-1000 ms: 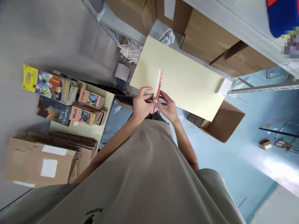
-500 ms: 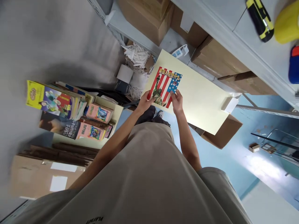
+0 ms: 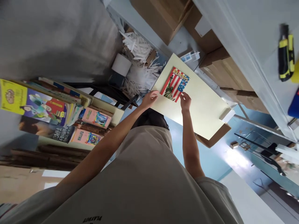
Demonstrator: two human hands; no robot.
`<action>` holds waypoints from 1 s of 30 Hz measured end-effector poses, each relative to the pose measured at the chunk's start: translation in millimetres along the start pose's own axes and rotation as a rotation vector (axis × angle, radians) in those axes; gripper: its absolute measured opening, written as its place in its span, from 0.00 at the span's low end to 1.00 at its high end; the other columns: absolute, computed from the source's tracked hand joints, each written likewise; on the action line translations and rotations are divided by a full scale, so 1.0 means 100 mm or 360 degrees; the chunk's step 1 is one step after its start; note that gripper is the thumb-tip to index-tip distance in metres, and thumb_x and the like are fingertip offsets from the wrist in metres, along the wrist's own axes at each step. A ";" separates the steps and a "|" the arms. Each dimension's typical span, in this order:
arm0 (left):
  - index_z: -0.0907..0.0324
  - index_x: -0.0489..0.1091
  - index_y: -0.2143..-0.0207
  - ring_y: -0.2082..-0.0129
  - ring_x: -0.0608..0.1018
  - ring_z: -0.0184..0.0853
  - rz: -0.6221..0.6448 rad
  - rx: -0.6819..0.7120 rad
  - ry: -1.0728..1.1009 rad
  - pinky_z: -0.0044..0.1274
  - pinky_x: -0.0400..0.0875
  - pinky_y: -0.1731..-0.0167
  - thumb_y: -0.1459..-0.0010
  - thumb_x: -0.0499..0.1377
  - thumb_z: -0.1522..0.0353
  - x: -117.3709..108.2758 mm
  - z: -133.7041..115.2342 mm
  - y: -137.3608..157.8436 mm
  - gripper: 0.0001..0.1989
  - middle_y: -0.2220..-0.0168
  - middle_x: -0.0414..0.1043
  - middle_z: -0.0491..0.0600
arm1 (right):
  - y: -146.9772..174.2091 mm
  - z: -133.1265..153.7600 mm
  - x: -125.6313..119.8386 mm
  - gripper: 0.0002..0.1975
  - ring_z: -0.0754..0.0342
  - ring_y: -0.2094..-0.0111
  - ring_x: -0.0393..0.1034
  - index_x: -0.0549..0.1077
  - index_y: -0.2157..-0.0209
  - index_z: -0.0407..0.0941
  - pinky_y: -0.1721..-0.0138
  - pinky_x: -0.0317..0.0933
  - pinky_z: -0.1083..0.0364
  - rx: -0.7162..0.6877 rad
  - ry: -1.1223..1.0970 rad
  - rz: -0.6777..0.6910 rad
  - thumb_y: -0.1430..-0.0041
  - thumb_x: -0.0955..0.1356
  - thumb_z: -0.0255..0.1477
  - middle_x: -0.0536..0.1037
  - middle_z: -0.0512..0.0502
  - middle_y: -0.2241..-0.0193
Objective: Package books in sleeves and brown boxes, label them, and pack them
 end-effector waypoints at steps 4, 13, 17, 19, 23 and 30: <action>0.57 0.85 0.47 0.45 0.91 0.43 -0.0382 -0.0196 0.0269 0.36 0.85 0.38 0.32 0.61 0.76 -0.40 0.30 0.33 0.16 0.42 0.90 0.58 | 0.04 0.35 0.14 0.20 0.37 0.36 0.85 0.86 0.46 0.49 0.33 0.80 0.37 -0.0405 0.0340 0.0151 0.29 0.71 0.45 0.89 0.32 0.39; 0.55 0.83 0.66 0.57 0.88 0.41 -0.1015 -0.0435 0.0475 0.37 0.85 0.42 0.34 0.66 0.75 -1.05 1.00 0.28 0.08 0.61 0.88 0.50 | -0.70 1.41 2.27 0.20 0.41 0.35 0.82 0.82 0.38 0.49 0.31 0.77 0.42 -0.1003 0.0873 0.1012 0.15 0.67 0.46 0.88 0.35 0.35; 0.55 0.82 0.67 0.58 0.87 0.39 -0.1197 -0.0506 0.0513 0.33 0.83 0.43 0.33 0.68 0.74 -1.18 1.32 0.08 0.08 0.62 0.87 0.50 | -0.85 1.40 3.20 0.15 0.39 0.36 0.85 0.84 0.41 0.52 0.28 0.76 0.41 -0.1041 0.1217 0.1331 0.22 0.75 0.42 0.91 0.43 0.39; 0.55 0.82 0.66 0.58 0.87 0.39 -0.1231 -0.0515 0.0519 0.32 0.83 0.44 0.33 0.68 0.73 -1.21 1.43 -0.04 0.07 0.63 0.86 0.49 | -0.88 1.30 3.49 0.17 0.35 0.37 0.86 0.85 0.39 0.54 0.28 0.76 0.38 -0.0990 0.1489 0.1424 0.24 0.76 0.41 0.92 0.45 0.41; 0.56 0.83 0.64 0.58 0.87 0.40 -0.1211 -0.0548 0.0565 0.31 0.82 0.45 0.33 0.70 0.71 -1.20 1.68 -0.37 0.05 0.63 0.86 0.49 | -1.01 1.02 3.91 0.20 0.36 0.33 0.84 0.85 0.34 0.46 0.26 0.73 0.38 -0.0944 0.2068 0.1581 0.24 0.75 0.32 0.90 0.37 0.38; 0.57 0.84 0.63 0.55 0.87 0.41 -0.1003 -0.0812 0.0652 0.31 0.82 0.43 0.33 0.72 0.71 -1.17 2.40 -1.17 0.03 0.63 0.87 0.50 | -1.94 0.18 4.59 0.07 0.35 0.35 0.86 0.89 0.60 0.43 0.25 0.70 0.37 -0.0582 0.2337 0.1600 0.30 0.82 0.32 0.92 0.35 0.47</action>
Point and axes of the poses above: each hand's wrist, its own y-axis away from the middle knuckle, its own x-axis out of the palm, z = x × y, the point moved 7 cm from there along -y, towards the middle knuckle
